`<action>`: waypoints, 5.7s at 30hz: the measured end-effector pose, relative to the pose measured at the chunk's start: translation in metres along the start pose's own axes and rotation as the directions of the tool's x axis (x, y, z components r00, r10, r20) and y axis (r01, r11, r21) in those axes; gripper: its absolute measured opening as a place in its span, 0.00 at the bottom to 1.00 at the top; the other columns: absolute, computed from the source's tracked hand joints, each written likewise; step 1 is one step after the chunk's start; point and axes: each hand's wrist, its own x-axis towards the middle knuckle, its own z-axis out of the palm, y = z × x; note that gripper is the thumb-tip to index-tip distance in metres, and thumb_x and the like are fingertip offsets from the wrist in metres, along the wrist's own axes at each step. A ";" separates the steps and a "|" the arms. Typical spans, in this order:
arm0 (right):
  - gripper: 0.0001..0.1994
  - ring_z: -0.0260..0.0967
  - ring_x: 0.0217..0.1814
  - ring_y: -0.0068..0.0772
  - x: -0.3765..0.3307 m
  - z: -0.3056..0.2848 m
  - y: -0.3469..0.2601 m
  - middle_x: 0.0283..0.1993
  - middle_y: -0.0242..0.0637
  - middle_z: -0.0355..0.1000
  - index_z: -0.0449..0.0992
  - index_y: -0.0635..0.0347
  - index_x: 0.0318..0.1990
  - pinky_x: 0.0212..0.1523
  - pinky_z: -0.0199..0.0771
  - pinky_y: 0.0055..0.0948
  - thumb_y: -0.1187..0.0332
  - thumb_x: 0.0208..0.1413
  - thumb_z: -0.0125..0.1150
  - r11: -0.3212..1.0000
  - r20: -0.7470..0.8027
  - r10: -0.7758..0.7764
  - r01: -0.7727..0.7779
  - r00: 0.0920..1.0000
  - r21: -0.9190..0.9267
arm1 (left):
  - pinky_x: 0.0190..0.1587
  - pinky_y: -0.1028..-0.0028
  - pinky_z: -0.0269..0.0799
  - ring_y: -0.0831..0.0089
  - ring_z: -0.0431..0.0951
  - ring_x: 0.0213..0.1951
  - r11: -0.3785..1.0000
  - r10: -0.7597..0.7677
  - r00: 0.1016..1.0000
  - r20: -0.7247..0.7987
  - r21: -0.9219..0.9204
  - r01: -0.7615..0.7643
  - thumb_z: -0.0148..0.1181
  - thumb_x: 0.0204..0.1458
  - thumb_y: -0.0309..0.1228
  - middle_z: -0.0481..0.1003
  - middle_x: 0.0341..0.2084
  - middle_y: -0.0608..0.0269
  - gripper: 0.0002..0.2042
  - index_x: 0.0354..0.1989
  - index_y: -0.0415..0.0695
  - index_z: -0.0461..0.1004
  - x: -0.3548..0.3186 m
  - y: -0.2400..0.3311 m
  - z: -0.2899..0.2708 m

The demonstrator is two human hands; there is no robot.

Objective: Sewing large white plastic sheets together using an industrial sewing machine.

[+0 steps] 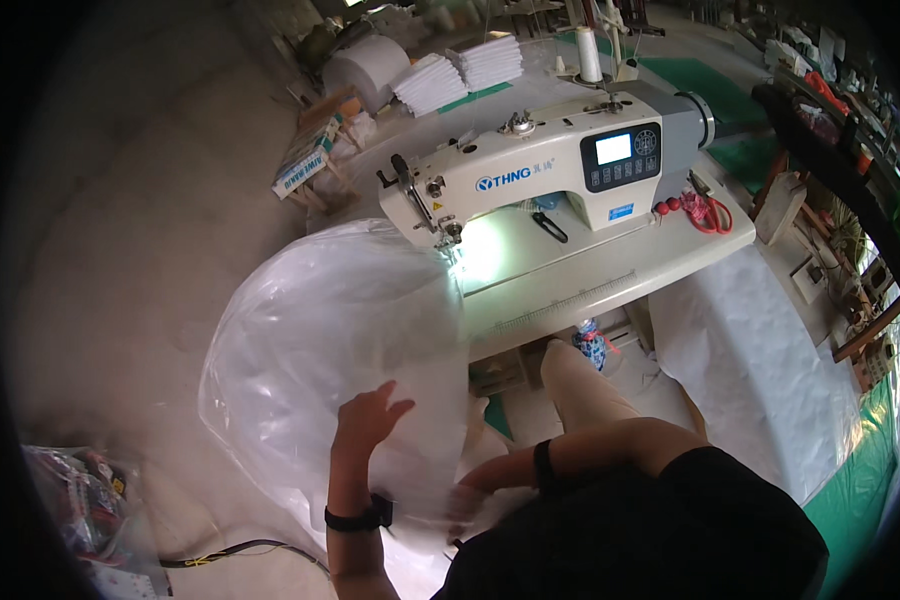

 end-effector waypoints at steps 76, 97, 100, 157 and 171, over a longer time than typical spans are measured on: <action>0.20 0.75 0.30 0.41 -0.051 -0.277 -0.169 0.27 0.42 0.75 0.64 0.73 0.51 0.28 0.73 0.36 0.74 0.49 0.49 0.217 -0.850 0.420 -0.945 0.318 -0.246 | 0.60 0.46 0.48 0.56 0.57 0.61 0.962 -0.272 0.869 -0.413 -0.089 0.258 0.53 0.52 0.45 0.60 0.58 0.55 0.23 0.57 0.55 0.65 0.072 -0.052 0.061; 0.31 0.69 0.49 0.44 -0.062 -0.088 -0.099 0.47 0.48 0.71 0.72 0.60 0.46 0.48 0.68 0.39 0.39 0.51 0.51 0.700 -0.700 0.526 -0.713 0.483 0.035 | 0.59 0.39 0.42 0.50 0.53 0.62 0.986 -0.166 0.859 -0.484 -0.067 0.153 0.45 0.54 0.51 0.57 0.60 0.51 0.27 0.58 0.50 0.62 0.124 -0.084 0.061; 0.31 0.66 0.53 0.44 -0.045 -0.097 -0.110 0.51 0.47 0.69 0.71 0.60 0.50 0.52 0.65 0.37 0.39 0.51 0.50 0.644 -0.566 0.710 -0.711 0.418 0.283 | 0.59 0.38 0.42 0.49 0.53 0.62 0.994 -0.108 0.855 -0.506 -0.054 0.094 0.45 0.54 0.51 0.56 0.60 0.50 0.26 0.57 0.48 0.63 0.123 -0.083 0.061; 0.17 0.74 0.40 0.33 -0.106 -0.077 -0.210 0.41 0.38 0.73 0.69 0.62 0.49 0.43 0.76 0.36 0.60 0.57 0.54 0.273 -0.329 0.755 0.183 0.568 0.944 | 0.63 0.48 0.39 0.55 0.45 0.66 0.951 -0.308 0.914 -0.264 -0.106 0.290 0.41 0.55 0.55 0.48 0.65 0.56 0.29 0.63 0.56 0.55 0.085 -0.076 0.066; 0.19 0.64 0.31 0.21 -0.073 -0.124 -0.167 0.27 0.36 0.68 0.70 0.65 0.38 0.32 0.67 0.27 0.54 0.57 0.53 0.867 -0.860 0.498 -0.093 0.111 0.490 | 0.39 0.64 0.63 0.64 0.71 0.33 0.954 0.300 0.831 -0.468 0.150 -0.259 0.58 0.44 0.32 0.72 0.24 0.63 0.05 0.27 0.46 0.73 0.008 0.098 0.081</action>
